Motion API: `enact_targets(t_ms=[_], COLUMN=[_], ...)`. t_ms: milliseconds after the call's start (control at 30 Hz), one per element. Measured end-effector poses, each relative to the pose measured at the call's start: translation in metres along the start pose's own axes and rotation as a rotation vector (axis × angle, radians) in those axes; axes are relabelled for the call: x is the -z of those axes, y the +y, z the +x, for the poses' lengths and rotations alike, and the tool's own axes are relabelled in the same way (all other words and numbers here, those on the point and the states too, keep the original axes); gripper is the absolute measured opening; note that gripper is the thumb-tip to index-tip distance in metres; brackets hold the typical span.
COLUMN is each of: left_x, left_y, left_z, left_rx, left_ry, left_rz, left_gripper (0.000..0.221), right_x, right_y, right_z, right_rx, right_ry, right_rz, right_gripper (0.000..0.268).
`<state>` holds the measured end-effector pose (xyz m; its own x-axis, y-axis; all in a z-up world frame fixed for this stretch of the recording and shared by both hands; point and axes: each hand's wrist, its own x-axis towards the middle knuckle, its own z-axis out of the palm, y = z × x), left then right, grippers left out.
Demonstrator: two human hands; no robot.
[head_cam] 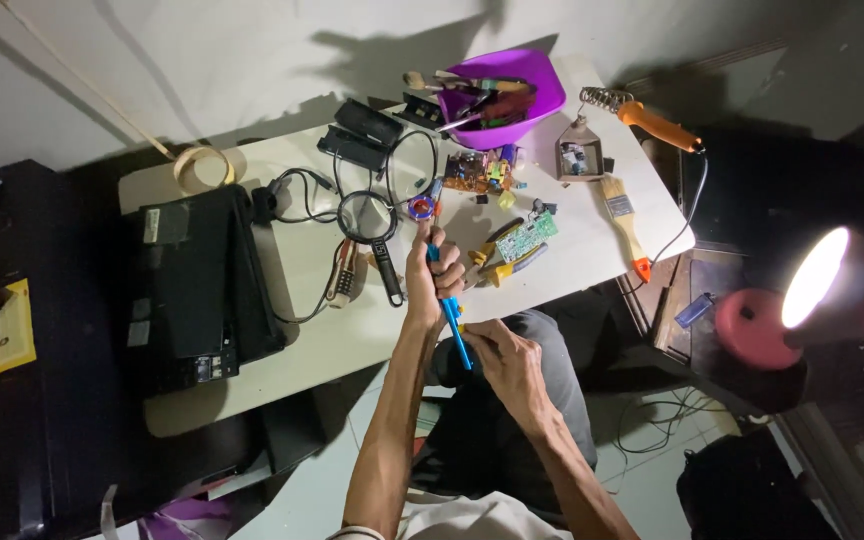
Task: Using a soldering iron and a desoldering pump to clean or remove components from an electronic circuit board.
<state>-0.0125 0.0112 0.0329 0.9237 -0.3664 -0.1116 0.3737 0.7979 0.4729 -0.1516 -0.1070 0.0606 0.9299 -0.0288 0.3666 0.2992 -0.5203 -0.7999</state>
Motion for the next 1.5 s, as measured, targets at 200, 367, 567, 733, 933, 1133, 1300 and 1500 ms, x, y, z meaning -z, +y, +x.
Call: enact_targets(t_ms=[200, 367, 567, 733, 933, 1133, 1300, 1500], left_x=[0.072, 0.046, 0.000, -0.024, -0.045, -0.038, -0.045, -0.030], left_y=[0.048, 0.025, 0.010, 0.004, -0.004, 0.013, 0.012, 0.008], left_z=[0.027, 0.019, 0.009, 0.002, -0.014, -0.008, -0.018, -0.003], left_rx=[-0.123, -0.095, -0.072, -0.044, -0.050, -0.116, -0.104, -0.066], left_ry=[-0.090, -0.052, 0.092, 0.161, 0.239, 0.315, 0.358, 0.378], left_rz=[-0.174, -0.171, 0.012, 0.167, 0.149, 0.090, 0.148, 0.171], left_gripper=[0.041, 0.039, 0.037, 0.038, 0.038, 0.044, 0.040, 0.035], right_x=[0.007, 0.022, 0.040, 0.046, 0.025, 0.026, 0.027, 0.050], right_y=[-0.001, -0.041, -0.033, -0.036, -0.007, -0.036, -0.034, -0.037], right_z=[-0.014, 0.000, -0.001, -0.008, -0.001, 0.020, 0.011, -0.004], right_rx=[-0.072, 0.048, 0.178, 0.137, 0.099, 0.070, 0.030, 0.107], right_ry=[0.041, 0.039, -0.034, -0.020, 0.108, 0.040, 0.036, 0.040], right_rz=[0.179, 0.213, 0.217, 0.119, 0.036, 0.085, 0.135, 0.193], right_gripper=[0.018, 0.022, 0.018, 0.014, 0.015, 0.018, 0.017, 0.018])
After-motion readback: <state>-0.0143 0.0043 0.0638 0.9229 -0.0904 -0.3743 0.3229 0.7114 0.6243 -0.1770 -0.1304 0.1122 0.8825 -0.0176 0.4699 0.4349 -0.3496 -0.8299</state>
